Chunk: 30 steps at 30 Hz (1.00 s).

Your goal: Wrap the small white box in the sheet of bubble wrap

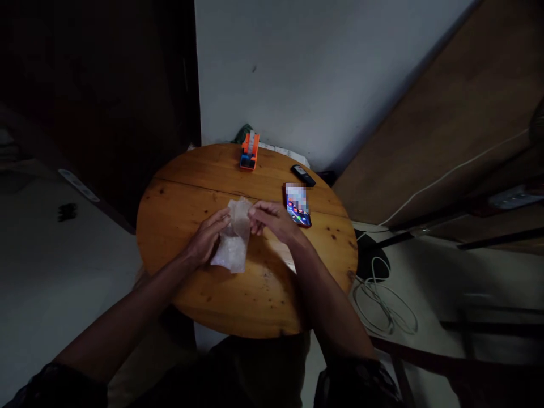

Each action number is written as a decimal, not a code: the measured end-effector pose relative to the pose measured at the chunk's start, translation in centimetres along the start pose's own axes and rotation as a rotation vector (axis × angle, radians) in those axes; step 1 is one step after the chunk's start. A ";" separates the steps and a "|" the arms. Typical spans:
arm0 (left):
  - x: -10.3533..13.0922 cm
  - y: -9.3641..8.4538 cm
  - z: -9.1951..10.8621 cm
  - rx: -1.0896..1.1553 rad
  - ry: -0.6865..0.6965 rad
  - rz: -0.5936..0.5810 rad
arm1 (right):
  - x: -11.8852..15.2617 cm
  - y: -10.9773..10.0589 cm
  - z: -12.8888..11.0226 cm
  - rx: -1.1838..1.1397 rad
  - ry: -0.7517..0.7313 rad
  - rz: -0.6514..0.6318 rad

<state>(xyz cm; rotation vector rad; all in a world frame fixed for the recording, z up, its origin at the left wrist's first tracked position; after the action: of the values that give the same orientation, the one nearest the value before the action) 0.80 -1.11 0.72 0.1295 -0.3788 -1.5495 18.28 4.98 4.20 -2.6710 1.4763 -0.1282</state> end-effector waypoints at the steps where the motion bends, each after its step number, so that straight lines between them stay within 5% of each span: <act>1: 0.0 0.0 0.0 0.014 0.006 -0.015 | 0.0 0.8 0.3 0.043 0.028 -0.030; 8: 0.7 0.4 0.5 0.010 0.044 -0.104 | 0.1 3.0 0.5 0.598 -0.011 0.222; 19: 0.4 -1.0 1.3 -0.088 0.230 0.024 | -0.6 -1.6 2.2 0.036 0.055 0.366; 25: 0.1 -2.3 0.0 -0.336 0.250 0.172 | -0.7 -1.9 2.2 0.155 0.014 0.371; 30: 0.8 -2.1 0.8 -0.760 0.415 0.278 | -1.0 -2.3 2.8 0.298 -0.033 0.383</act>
<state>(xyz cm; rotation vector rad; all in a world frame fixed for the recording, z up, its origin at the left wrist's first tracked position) -1.49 -1.88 0.97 -0.1889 0.5069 -1.2585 19.99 7.16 1.70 -2.1124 1.7664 -0.2523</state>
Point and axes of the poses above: each hand's wrist, its own x-axis away from the middle knuckle, its own y-axis out of the palm, z = x × y, the point moved 3 cm from there along -x, towards the middle knuckle, and after that the axes turned 3 degrees about -x, right-handed, at the moved point
